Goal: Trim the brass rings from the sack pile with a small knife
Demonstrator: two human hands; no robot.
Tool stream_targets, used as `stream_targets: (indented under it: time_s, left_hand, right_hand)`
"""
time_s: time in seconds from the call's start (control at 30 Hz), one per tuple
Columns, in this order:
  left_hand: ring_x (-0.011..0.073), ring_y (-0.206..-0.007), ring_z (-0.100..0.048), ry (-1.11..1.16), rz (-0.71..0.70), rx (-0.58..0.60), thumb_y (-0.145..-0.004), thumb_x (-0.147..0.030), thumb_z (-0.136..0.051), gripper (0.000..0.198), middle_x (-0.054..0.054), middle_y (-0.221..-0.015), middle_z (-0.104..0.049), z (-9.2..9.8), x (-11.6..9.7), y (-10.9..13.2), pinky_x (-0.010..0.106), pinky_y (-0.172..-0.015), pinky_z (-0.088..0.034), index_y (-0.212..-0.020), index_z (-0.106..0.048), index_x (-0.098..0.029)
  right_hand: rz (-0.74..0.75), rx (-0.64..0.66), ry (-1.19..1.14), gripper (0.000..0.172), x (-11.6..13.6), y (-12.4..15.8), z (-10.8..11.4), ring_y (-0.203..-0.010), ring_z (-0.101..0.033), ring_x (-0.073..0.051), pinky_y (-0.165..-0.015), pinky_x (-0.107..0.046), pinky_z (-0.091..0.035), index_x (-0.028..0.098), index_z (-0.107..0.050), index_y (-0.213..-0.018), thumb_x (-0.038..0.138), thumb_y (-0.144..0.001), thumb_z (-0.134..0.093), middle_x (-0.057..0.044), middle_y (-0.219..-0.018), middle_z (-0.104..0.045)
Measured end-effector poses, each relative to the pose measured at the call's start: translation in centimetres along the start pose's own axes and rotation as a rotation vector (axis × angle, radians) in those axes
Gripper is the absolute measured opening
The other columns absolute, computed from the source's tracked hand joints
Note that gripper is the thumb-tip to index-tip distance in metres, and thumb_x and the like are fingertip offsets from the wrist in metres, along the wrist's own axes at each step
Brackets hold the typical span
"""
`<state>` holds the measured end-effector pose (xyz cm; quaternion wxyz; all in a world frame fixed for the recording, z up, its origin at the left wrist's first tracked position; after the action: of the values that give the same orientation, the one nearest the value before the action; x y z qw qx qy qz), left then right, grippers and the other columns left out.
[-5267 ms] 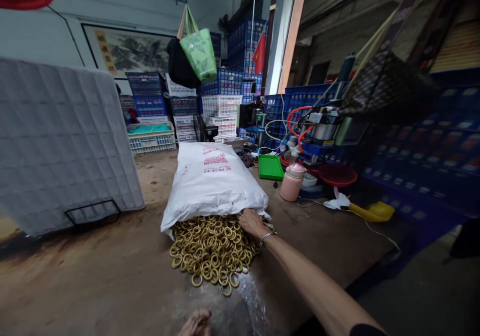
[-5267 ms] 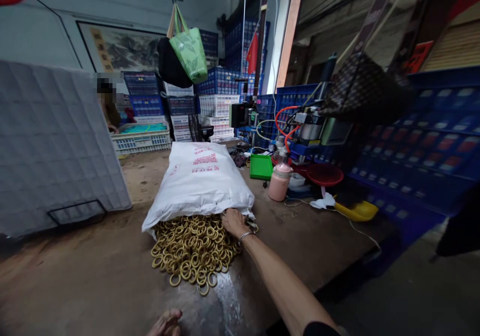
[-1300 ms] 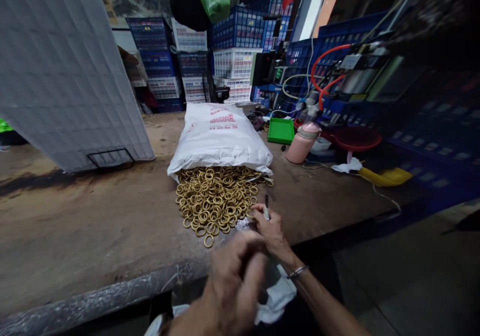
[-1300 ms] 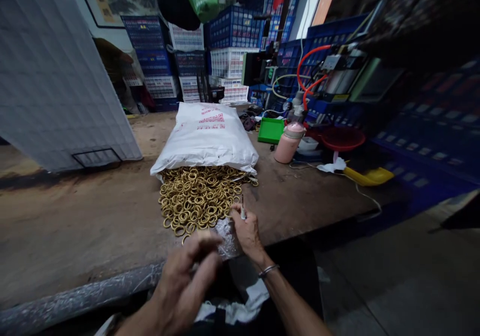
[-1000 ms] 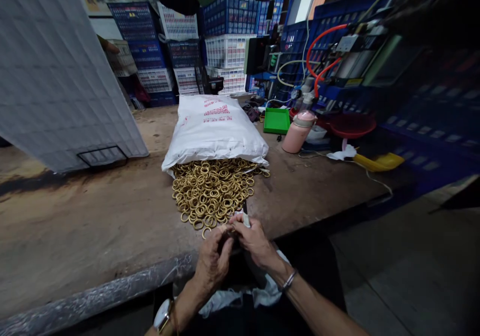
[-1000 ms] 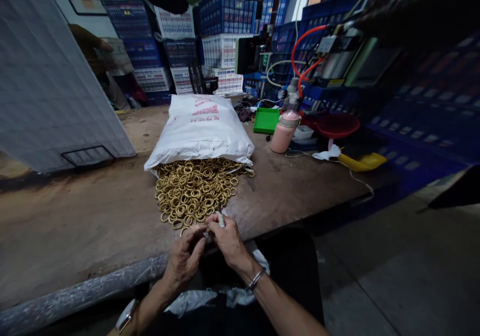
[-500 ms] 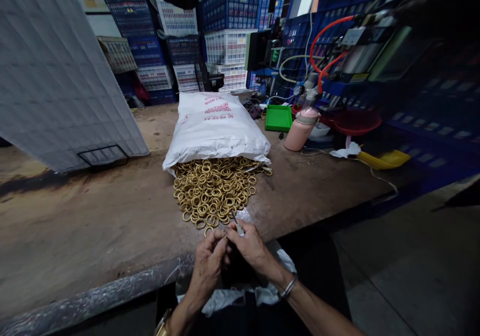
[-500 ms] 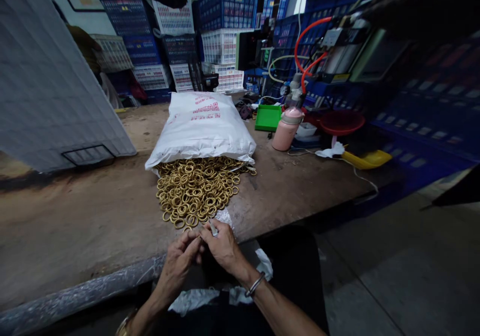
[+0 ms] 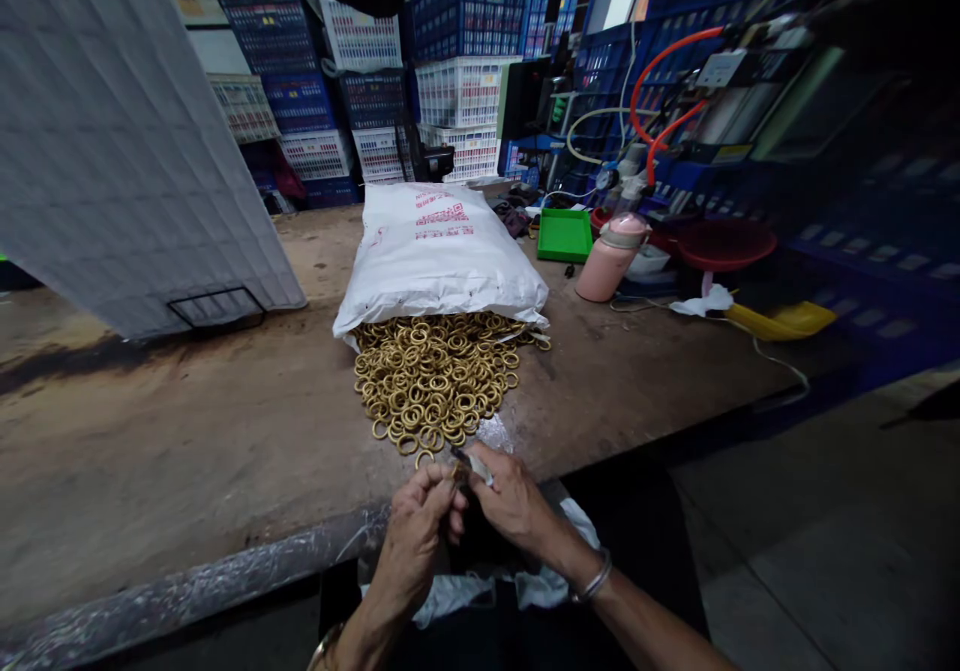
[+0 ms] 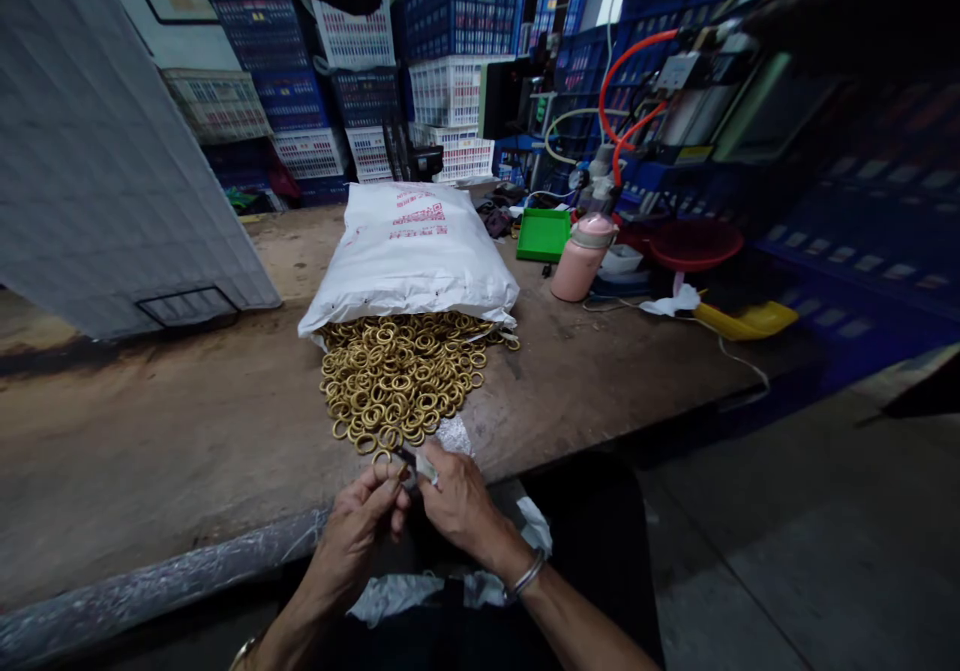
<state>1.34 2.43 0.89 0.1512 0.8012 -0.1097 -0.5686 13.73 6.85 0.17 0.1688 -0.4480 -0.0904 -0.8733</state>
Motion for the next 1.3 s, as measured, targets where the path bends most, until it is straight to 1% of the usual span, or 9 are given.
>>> stream_targets:
  time_s: [0.13,0.37,0.5,0.67,0.77,0.9,1.0,1.1,1.3]
  left_hand:
    - [0.0064,-0.044,-0.041,-0.069,-0.057,0.007,-0.075,-0.039,-0.055,0.024,-0.004,-0.055,-0.050,0.1,-0.1,0.0,0.018,-0.045,-0.034,-0.071,-0.053,-0.015]
    - [0.0067,-0.044,-0.041,-0.139,-0.080,-0.027,-0.077,-0.034,-0.053,0.020,-0.003,-0.055,-0.052,0.5,0.0,0.2,0.019,-0.046,-0.033,-0.070,-0.053,-0.015]
    - [0.0059,-0.042,-0.039,-0.076,-0.062,-0.014,-0.078,-0.033,-0.052,0.020,-0.004,-0.053,-0.051,0.8,0.1,0.6,0.018,-0.045,-0.032,-0.068,-0.053,-0.016]
    - [0.0046,-0.040,-0.041,0.031,-0.010,0.074,-0.076,-0.035,-0.057,0.020,-0.004,-0.056,-0.054,0.8,0.0,2.0,0.018,-0.044,-0.033,-0.076,-0.056,-0.015]
    - [0.0061,-0.044,-0.047,0.194,0.088,0.100,-0.073,-0.035,-0.061,0.021,-0.002,-0.060,-0.057,0.9,0.3,2.2,0.019,-0.044,-0.037,-0.075,-0.055,-0.015]
    - [0.0128,-0.062,-0.059,0.312,0.176,0.076,-0.070,-0.032,-0.065,0.021,0.007,-0.082,-0.063,1.1,0.5,1.7,0.020,-0.047,-0.042,-0.074,-0.056,-0.013]
    - [0.0151,-0.067,-0.060,0.353,0.141,0.063,-0.072,-0.030,-0.063,0.019,0.009,-0.082,-0.063,1.3,0.5,1.5,0.021,-0.047,-0.043,-0.073,-0.057,-0.012]
    - [0.0129,-0.058,-0.057,0.419,0.117,0.085,-0.075,-0.029,-0.059,0.016,0.008,-0.074,-0.063,1.6,0.5,1.2,0.020,-0.043,-0.041,-0.073,-0.056,-0.013]
    - [0.0098,-0.052,-0.053,0.600,0.229,0.140,-0.070,-0.030,-0.062,0.017,0.004,-0.066,-0.060,1.8,0.0,0.1,0.016,-0.040,-0.037,-0.069,-0.056,-0.013]
  right_hand:
    - [0.100,0.100,0.272,0.019,0.0,0.7,-0.1,-0.061,-0.050,-0.013,-0.057,-0.022,-0.029,0.021,-0.052,-0.078,0.010,-0.068,-0.040,0.002,-0.065,-0.056]
    - [0.105,0.154,0.437,0.031,-0.7,1.0,-0.7,-0.071,-0.054,-0.016,-0.061,-0.023,-0.029,0.020,-0.050,-0.093,0.010,-0.065,-0.041,-0.001,-0.077,-0.059]
    - [0.067,0.108,0.513,0.032,-0.3,0.6,-0.9,-0.076,-0.055,-0.018,-0.063,-0.025,-0.029,0.018,-0.048,-0.095,0.009,-0.065,-0.042,-0.004,-0.081,-0.061]
    - [-0.072,-0.031,0.546,0.028,-0.5,-1.5,0.4,-0.065,-0.055,-0.016,-0.057,-0.025,-0.029,0.017,-0.049,-0.091,0.006,-0.068,-0.038,-0.005,-0.075,-0.062]
    - [0.026,-0.088,0.488,0.033,-1.0,-2.3,0.8,-0.071,-0.055,-0.016,-0.061,-0.024,-0.033,0.016,-0.050,-0.094,0.005,-0.067,-0.037,-0.005,-0.079,-0.062]
    - [0.162,-0.094,0.485,0.051,-1.4,-2.8,0.1,-0.089,-0.053,-0.018,-0.073,-0.026,-0.035,0.016,-0.043,-0.117,0.006,-0.067,-0.038,-0.008,-0.104,-0.059]
    - [0.100,-0.048,0.536,0.044,-1.2,-3.1,-0.4,-0.088,-0.053,-0.018,-0.073,-0.027,-0.035,0.021,-0.048,-0.112,0.007,-0.070,-0.039,-0.006,-0.101,-0.059]
    - [0.055,-0.027,0.542,0.035,-0.9,-3.3,-0.4,-0.085,-0.054,-0.017,-0.070,-0.026,-0.034,0.022,-0.053,-0.101,0.008,-0.072,-0.039,-0.003,-0.092,-0.060]
    - [0.113,-0.104,0.378,0.026,-1.6,-3.7,0.0,-0.071,-0.053,-0.014,-0.063,-0.023,-0.034,0.020,-0.054,-0.094,0.011,-0.074,-0.040,-0.003,-0.080,-0.060]
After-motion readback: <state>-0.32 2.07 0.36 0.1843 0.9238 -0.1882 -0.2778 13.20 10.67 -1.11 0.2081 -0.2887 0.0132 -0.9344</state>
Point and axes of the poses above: each hand's wrist, its own y-axis away from the middle knuckle, its own z-axis out of the back of the hand, x = y × z, the point moved 1 cm from there along -y, towards the middle knuckle
